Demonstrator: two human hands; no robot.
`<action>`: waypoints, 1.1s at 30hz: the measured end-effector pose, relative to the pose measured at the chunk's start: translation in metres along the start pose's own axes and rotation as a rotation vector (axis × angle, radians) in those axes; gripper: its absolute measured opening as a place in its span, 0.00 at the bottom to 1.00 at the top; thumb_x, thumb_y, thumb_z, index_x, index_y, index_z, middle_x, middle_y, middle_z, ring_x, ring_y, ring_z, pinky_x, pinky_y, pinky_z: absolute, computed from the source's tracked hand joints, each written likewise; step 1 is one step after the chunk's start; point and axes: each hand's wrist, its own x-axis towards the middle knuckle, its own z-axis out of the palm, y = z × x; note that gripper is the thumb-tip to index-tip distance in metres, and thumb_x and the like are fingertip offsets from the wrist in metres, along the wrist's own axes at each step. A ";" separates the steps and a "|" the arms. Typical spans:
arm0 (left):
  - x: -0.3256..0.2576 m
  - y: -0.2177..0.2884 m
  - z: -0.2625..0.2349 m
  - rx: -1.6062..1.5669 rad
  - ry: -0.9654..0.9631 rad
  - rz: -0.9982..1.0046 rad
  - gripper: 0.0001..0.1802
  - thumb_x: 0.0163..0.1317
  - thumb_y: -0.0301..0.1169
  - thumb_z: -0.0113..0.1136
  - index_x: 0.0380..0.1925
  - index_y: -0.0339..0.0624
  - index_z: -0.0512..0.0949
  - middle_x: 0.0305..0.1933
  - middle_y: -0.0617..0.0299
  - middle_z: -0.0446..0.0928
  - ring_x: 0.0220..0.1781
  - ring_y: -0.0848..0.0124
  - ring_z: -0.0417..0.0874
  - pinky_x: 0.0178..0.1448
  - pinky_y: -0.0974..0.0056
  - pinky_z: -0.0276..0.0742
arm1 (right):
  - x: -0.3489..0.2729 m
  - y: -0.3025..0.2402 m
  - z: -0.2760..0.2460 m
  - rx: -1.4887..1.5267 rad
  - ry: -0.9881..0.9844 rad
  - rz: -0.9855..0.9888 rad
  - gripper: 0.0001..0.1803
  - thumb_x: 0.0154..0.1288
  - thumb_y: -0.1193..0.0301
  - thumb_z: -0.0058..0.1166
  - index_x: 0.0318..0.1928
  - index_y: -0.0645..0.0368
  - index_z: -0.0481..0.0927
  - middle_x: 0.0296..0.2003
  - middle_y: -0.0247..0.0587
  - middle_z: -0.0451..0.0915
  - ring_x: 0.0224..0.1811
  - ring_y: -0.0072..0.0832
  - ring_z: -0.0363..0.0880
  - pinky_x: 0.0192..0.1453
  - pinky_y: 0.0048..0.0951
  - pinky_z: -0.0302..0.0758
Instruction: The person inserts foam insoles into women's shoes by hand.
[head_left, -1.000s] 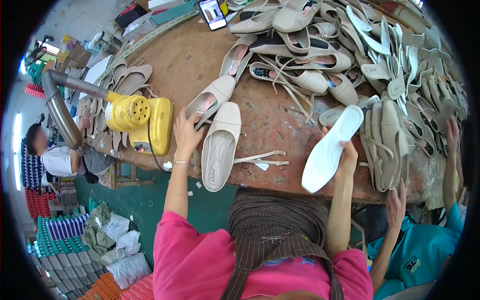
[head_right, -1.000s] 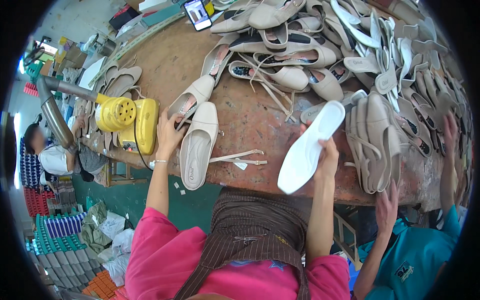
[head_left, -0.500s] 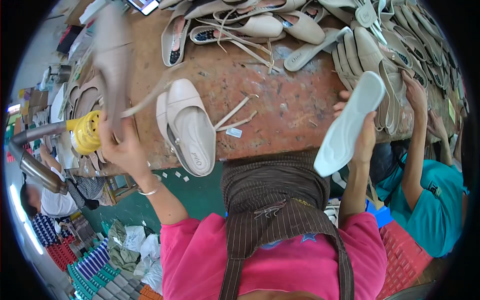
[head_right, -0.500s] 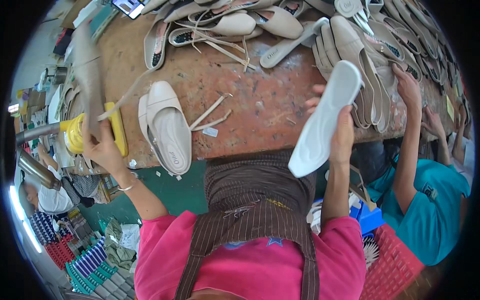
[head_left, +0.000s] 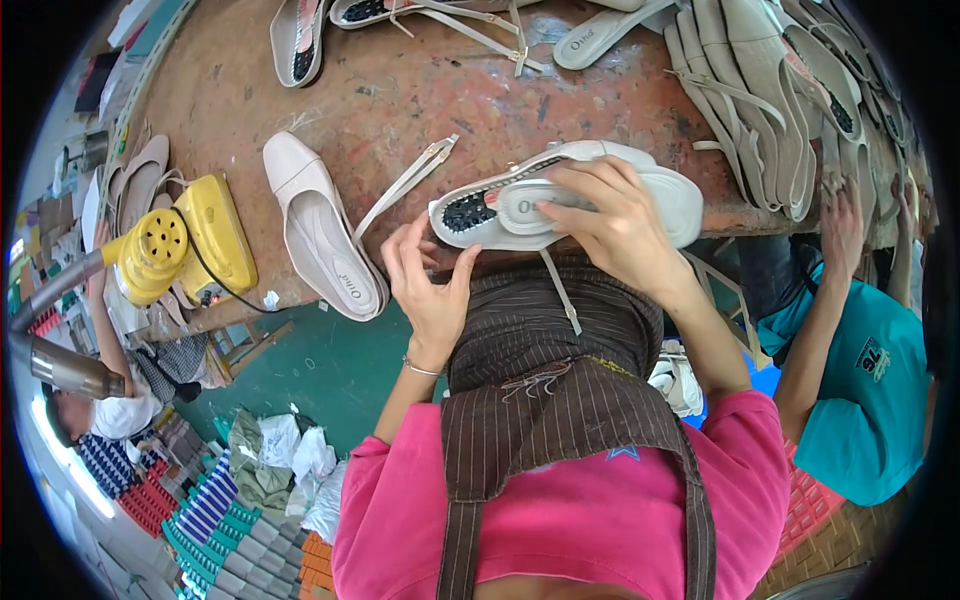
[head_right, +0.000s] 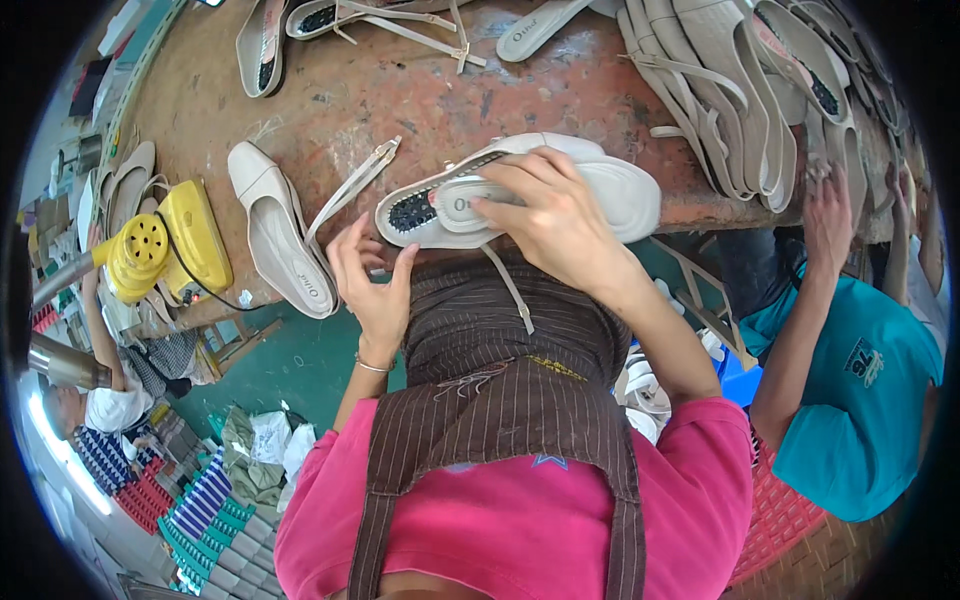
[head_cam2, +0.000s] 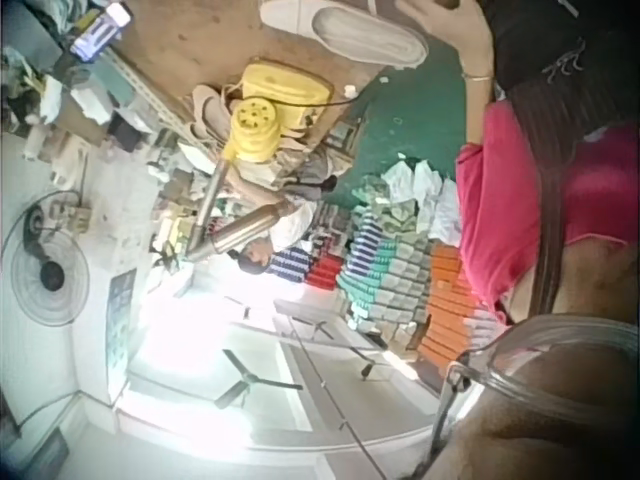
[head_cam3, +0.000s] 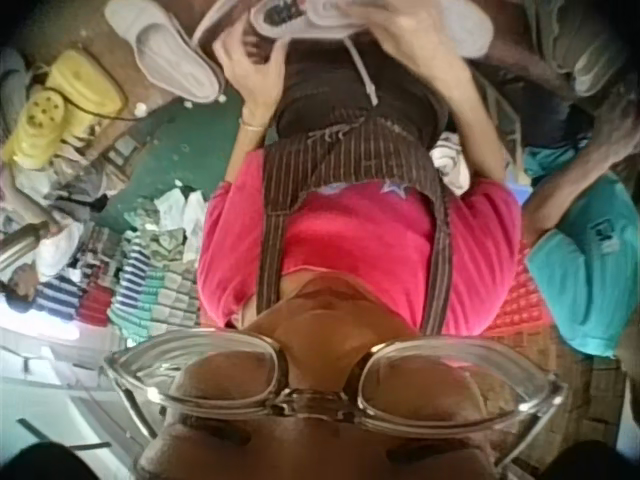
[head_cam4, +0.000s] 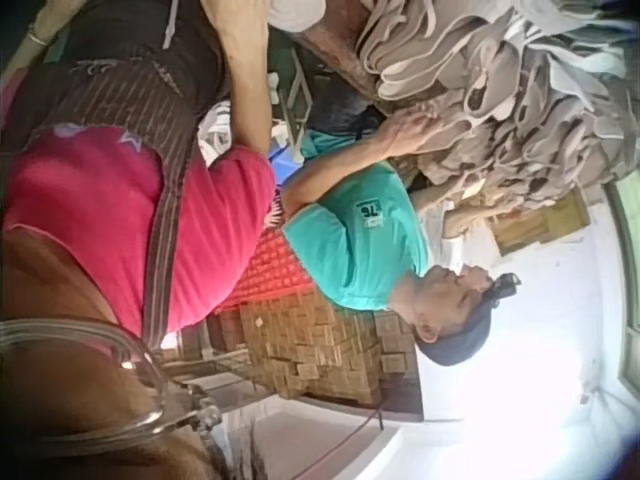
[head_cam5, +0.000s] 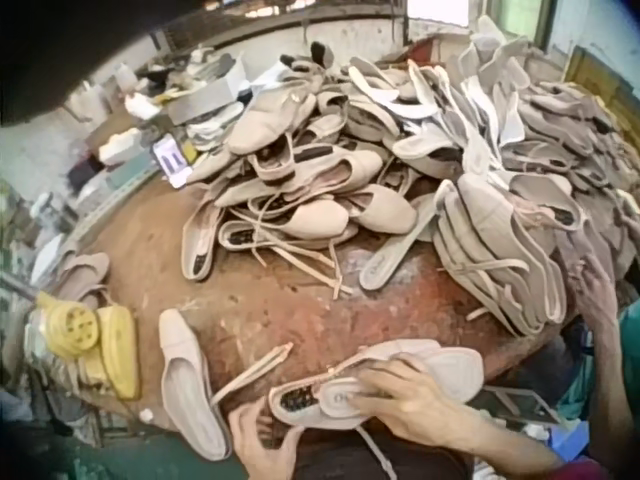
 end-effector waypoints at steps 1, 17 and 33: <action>-0.002 0.002 -0.001 -0.165 -0.080 -0.234 0.35 0.51 0.31 0.76 0.60 0.38 0.73 0.49 0.54 0.72 0.47 0.62 0.79 0.49 0.60 0.78 | 0.005 0.001 0.010 0.072 -0.018 -0.020 0.15 0.48 0.74 0.66 0.41 0.57 0.88 0.48 0.41 0.82 0.51 0.37 0.78 0.58 0.39 0.72; 0.010 -0.022 0.025 -0.405 -0.032 -0.486 0.18 0.55 0.23 0.72 0.46 0.31 0.81 0.38 0.62 0.77 0.28 0.82 0.75 0.25 0.75 0.70 | 0.033 -0.007 0.069 0.158 -0.111 -0.091 0.14 0.51 0.73 0.61 0.40 0.63 0.85 0.50 0.46 0.80 0.52 0.40 0.78 0.59 0.39 0.74; 0.025 -0.026 0.026 -0.319 -0.082 -0.469 0.05 0.64 0.24 0.59 0.31 0.33 0.78 0.18 0.61 0.76 0.15 0.79 0.74 0.20 0.66 0.68 | 0.012 -0.021 0.046 -0.202 -0.256 0.043 0.18 0.50 0.76 0.56 0.44 0.55 0.87 0.55 0.43 0.81 0.65 0.37 0.74 0.77 0.45 0.57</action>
